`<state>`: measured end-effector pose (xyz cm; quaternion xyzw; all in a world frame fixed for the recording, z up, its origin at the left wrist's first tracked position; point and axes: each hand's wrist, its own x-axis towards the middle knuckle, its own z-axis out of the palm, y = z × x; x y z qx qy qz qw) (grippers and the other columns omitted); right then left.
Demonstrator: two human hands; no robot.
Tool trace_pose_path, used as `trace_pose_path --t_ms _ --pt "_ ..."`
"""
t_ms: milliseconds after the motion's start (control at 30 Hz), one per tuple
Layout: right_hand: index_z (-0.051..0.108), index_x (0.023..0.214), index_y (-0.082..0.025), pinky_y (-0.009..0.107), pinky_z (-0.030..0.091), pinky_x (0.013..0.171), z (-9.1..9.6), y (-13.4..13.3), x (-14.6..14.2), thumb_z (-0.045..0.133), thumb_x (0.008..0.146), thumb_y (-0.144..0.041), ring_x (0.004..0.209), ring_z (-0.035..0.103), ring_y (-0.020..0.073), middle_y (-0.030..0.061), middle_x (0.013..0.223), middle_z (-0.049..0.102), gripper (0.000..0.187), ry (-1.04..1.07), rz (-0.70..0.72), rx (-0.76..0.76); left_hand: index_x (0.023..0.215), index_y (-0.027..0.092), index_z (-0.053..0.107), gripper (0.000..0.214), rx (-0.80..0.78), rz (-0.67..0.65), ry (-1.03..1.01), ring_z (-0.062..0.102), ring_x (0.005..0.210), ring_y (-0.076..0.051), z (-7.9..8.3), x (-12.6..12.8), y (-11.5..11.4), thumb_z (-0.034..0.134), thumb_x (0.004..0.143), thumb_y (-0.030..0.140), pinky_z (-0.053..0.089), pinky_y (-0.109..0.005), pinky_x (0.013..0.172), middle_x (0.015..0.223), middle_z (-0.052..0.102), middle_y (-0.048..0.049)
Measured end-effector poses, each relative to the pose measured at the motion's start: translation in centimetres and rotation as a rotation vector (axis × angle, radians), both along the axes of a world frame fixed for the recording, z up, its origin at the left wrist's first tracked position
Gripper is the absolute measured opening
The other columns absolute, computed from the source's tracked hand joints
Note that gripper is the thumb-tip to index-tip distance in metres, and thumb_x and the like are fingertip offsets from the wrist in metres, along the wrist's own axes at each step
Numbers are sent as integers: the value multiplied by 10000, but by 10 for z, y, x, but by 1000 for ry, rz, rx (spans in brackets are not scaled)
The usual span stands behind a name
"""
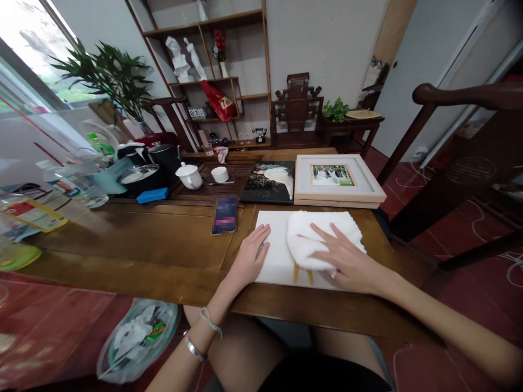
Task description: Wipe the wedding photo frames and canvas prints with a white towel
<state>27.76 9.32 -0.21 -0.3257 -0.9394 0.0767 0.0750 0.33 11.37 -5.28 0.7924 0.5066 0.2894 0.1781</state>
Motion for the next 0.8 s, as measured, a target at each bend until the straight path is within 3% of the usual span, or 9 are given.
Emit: trace_pose_path --t_ms 100,200,333,433,500,600,667,800 --pt "633 1136 -278 624 121 1110 4 -37 1 513 635 -53 1433 73 331 14 1578 166 562 -1 96 -67 1329 168 510 410 4 3 -1 375 1378 -241 0 1 0 388 951 269 317 -491 1136 1435 479 -99" --pt "636 1127 -287 615 247 1068 12 -49 4 557 622 -78 1401 203 363 32 1568 209 552 -34 71 -62 1328 174 511 409 11 7 -3 378 1377 -241 -1 1 1 392 949 271 318 -491 1136 1433 482 -96" --pt "598 1192 -288 561 427 932 20 -25 3 596 662 -94 1225 439 361 63 1496 372 565 -94 -30 29 1335 170 504 415 13 -7 2 375 1379 -242 -2 -1 1 388 951 275 323 -494 1132 1436 478 -100" --pt "604 1192 -243 527 447 919 17 3 -1 594 691 -85 1163 474 341 107 1482 388 525 -97 18 73 1338 177 502 417 15 -13 -4 374 1380 -244 -3 -1 2 390 951 281 324 -493 1131 1434 480 -98" --pt "607 1193 -220 564 378 992 12 17 -4 577 707 -87 1236 418 351 119 1483 383 505 -72 46 82 1343 180 497 419 13 -10 -5 370 1382 -243 -3 -2 2 388 952 283 321 -493 1132 1438 476 -97" --pt "603 1206 -208 648 167 1081 6 25 -5 541 698 -65 1395 198 367 119 1527 300 531 -34 32 43 1348 172 492 424 6 -12 1 364 1385 -243 -4 -2 2 387 953 283 318 -490 1134 1448 461 -102" --pt "593 1225 -204 655 114 1090 6 17 -5 519 674 -35 1427 73 359 118 1556 223 581 -38 16 -29 1349 169 490 425 6 -10 3 363 1385 -242 -4 -2 2 387 953 282 316 -488 1136 1450 459 -103" --pt "547 1289 -221 622 129 1112 19 -24 -9 495 604 -2 1427 5 347 91 1577 153 720 -77 36 -192 1342 184 499 414 16 3 -1 372 1381 -241 -4 -1 1 390 952 276 317 -493 1134 1440 474 -94"
